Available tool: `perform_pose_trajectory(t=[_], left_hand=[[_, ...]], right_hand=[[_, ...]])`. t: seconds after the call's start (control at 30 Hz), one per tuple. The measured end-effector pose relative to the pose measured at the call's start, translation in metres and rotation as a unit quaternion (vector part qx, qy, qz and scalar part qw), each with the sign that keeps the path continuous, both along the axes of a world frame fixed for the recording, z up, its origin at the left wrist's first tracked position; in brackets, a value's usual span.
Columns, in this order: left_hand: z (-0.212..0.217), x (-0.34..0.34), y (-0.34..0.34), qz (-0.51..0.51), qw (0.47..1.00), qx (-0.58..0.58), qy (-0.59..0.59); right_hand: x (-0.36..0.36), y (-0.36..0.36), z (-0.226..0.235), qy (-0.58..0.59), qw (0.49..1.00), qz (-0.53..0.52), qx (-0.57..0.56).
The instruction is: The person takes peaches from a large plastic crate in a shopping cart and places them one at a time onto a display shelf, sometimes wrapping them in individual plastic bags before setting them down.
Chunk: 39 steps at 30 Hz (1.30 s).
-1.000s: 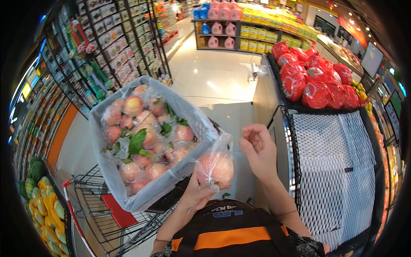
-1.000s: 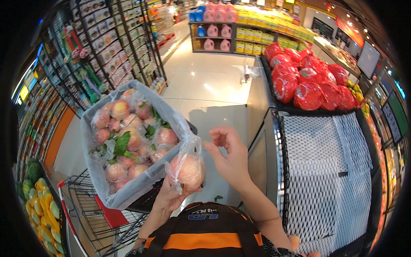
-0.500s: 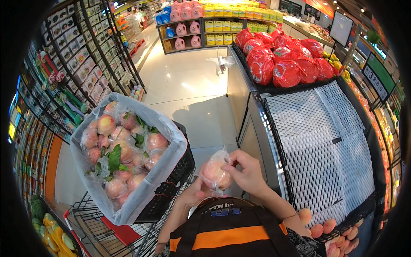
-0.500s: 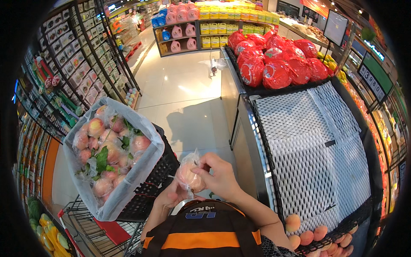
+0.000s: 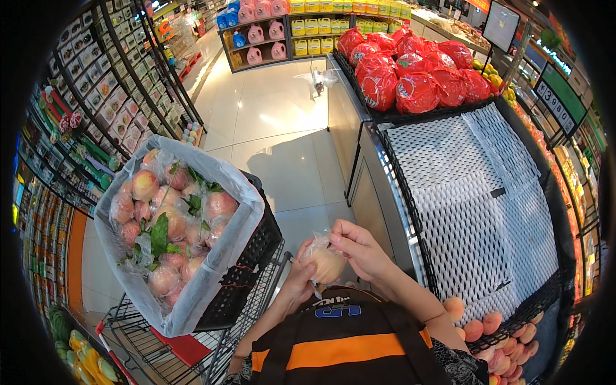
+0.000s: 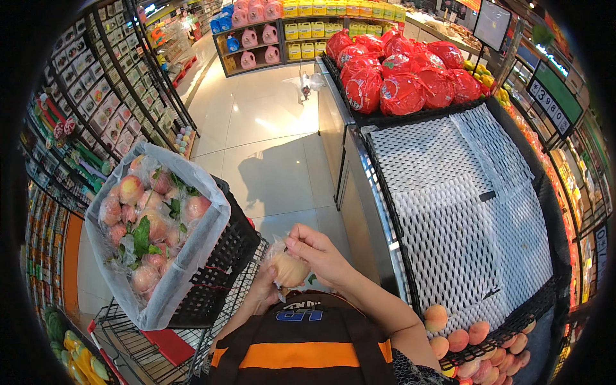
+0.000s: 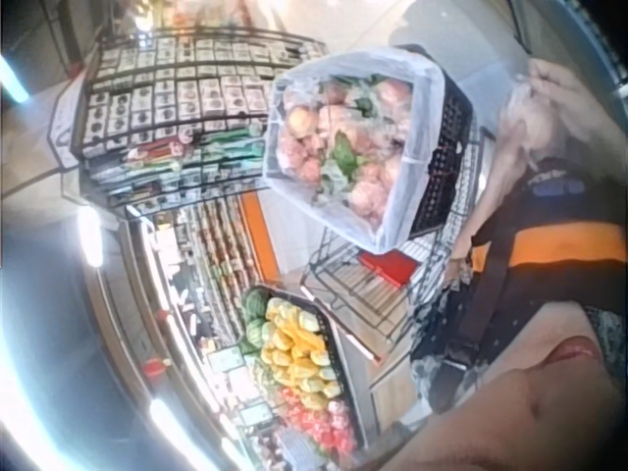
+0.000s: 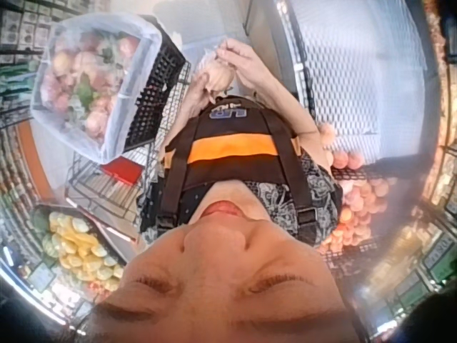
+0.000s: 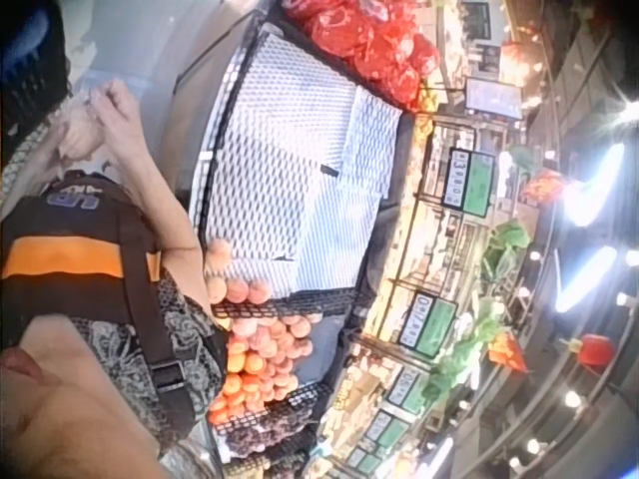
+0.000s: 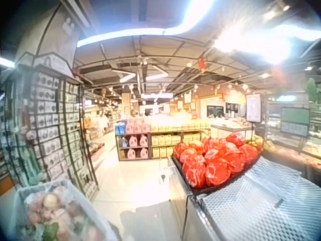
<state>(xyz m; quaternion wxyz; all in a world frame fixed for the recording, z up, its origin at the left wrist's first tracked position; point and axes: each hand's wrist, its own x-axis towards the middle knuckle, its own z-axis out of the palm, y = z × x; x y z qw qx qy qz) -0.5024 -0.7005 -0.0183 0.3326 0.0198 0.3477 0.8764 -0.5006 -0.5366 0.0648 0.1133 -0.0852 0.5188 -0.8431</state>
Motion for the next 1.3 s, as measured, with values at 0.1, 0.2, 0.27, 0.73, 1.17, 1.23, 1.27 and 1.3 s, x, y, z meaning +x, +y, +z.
perform_pose_trajectory(t=[0.1,0.2,0.27,0.73,1.17,1.23,1.27,1.3], left_hand=[[0.003,0.004,-0.005,-0.005,1.000,0.010,0.023],[-0.001,0.005,-0.006,0.025,0.998,0.011,0.063],[-0.001,0.003,-0.006,0.037,0.997,0.008,0.060],[0.009,-0.010,0.000,0.184,0.955,-0.167,0.160],[0.004,-0.015,-0.011,0.123,0.964,-0.188,0.141],[0.007,-0.014,-0.017,0.102,0.970,-0.192,0.111],[0.002,-0.013,-0.021,0.096,0.970,-0.199,0.098],[-0.004,-0.012,-0.026,0.088,0.971,-0.197,0.100]], right_hand=[[-0.001,0.003,0.005,-0.058,0.995,0.046,-0.074],[0.000,-0.001,0.007,-0.097,0.987,0.047,-0.116],[-0.005,0.000,-0.001,-0.084,0.988,0.037,-0.122],[-0.028,0.016,0.003,0.160,0.868,0.020,0.471],[-0.033,0.017,-0.010,0.236,0.884,0.122,0.385],[-0.033,0.012,-0.014,0.194,0.889,0.151,0.386],[-0.033,0.009,-0.019,0.176,0.892,0.166,0.382],[-0.033,0.006,-0.022,0.158,0.894,0.181,0.379]])
